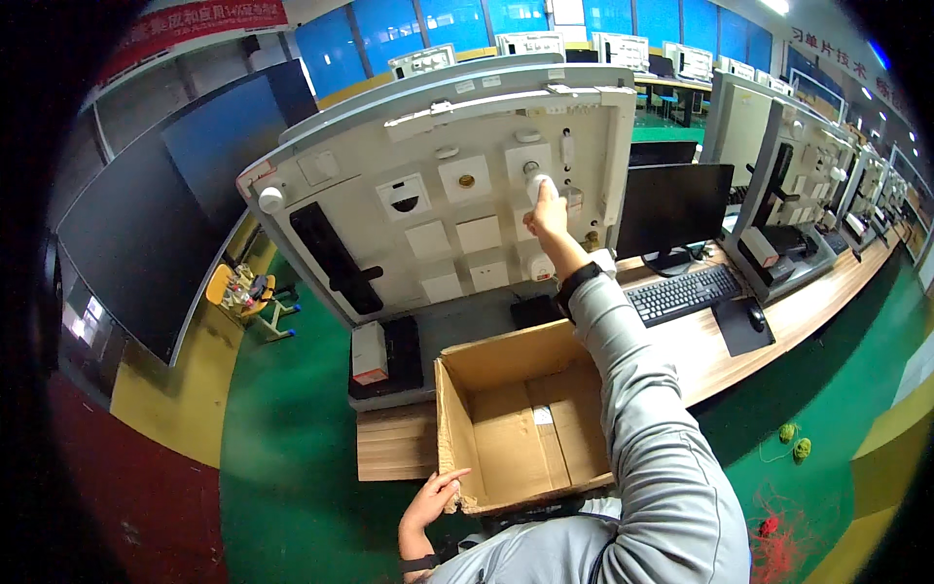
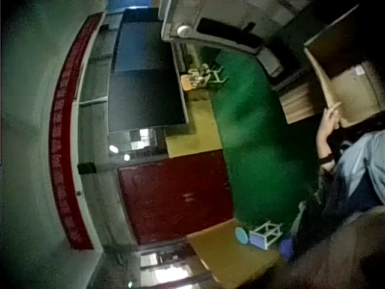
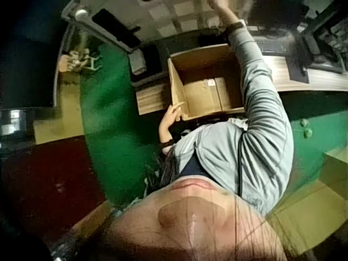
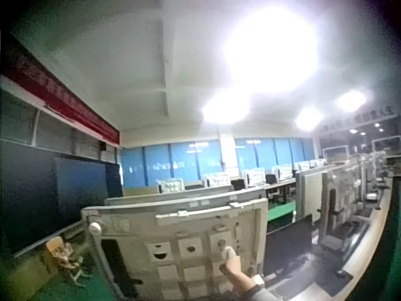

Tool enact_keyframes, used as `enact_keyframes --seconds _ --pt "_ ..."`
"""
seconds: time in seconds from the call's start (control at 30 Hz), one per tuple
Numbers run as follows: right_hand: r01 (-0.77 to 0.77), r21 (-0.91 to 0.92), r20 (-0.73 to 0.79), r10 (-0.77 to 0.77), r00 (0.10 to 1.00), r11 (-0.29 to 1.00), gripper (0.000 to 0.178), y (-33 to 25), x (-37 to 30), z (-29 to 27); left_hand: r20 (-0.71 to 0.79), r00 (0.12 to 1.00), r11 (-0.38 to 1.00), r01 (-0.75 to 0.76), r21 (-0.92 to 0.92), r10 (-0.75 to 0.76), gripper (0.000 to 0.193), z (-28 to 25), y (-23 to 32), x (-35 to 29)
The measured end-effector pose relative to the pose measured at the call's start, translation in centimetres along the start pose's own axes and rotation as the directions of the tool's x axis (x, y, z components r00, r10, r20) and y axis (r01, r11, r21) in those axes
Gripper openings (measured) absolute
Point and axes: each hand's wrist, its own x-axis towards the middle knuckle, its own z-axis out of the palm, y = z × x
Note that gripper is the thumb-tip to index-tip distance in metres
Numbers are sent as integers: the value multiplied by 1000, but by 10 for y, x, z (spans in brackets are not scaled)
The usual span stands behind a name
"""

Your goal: The person takes light bulbs one by one from a cardboard box and screws them into sockets on a wall-mounted electrical testing panel.

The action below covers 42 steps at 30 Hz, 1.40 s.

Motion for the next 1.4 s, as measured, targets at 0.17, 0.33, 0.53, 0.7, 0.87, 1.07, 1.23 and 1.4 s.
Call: enact_keyframes --seconds 0.17,0.33,0.53,0.7,0.87,1.07,1.23,1.4 --pt "-200 442 121 163 979 874 59 13 -5 -13 6 1000 1000 -29 10 29 32 1 10 -2" --pt "-496 541 664 16 748 679 47 1 -27 -48 1 996 996 -89 24 89 32 4 1 0" --pt "-523 468 844 -187 502 713 42 -20 -56 -52 22 998 998 -63 14 63 31 2 5 -1" --pt "-423 472 788 -155 596 773 41 -24 -58 -47 14 997 997 -77 24 77 32 2 -2 0" --pt "156 41 109 -159 981 987 52 -15 -22 -58 37 997 998 -61 32 60 31 0 -2 4" --pt "308 -538 -102 -423 900 785 59 2 -6 -83 42 994 995 -97 18 97 32 -1 3 7" --pt "446 -763 142 -551 822 469 66 -22 -58 -25 64 996 998 -58 12 57 31 -3 -1 3" --pt "562 -795 302 -654 694 229 60 -27 -72 39 44 995 996 -94 -1 94 32 -4 -7 4"
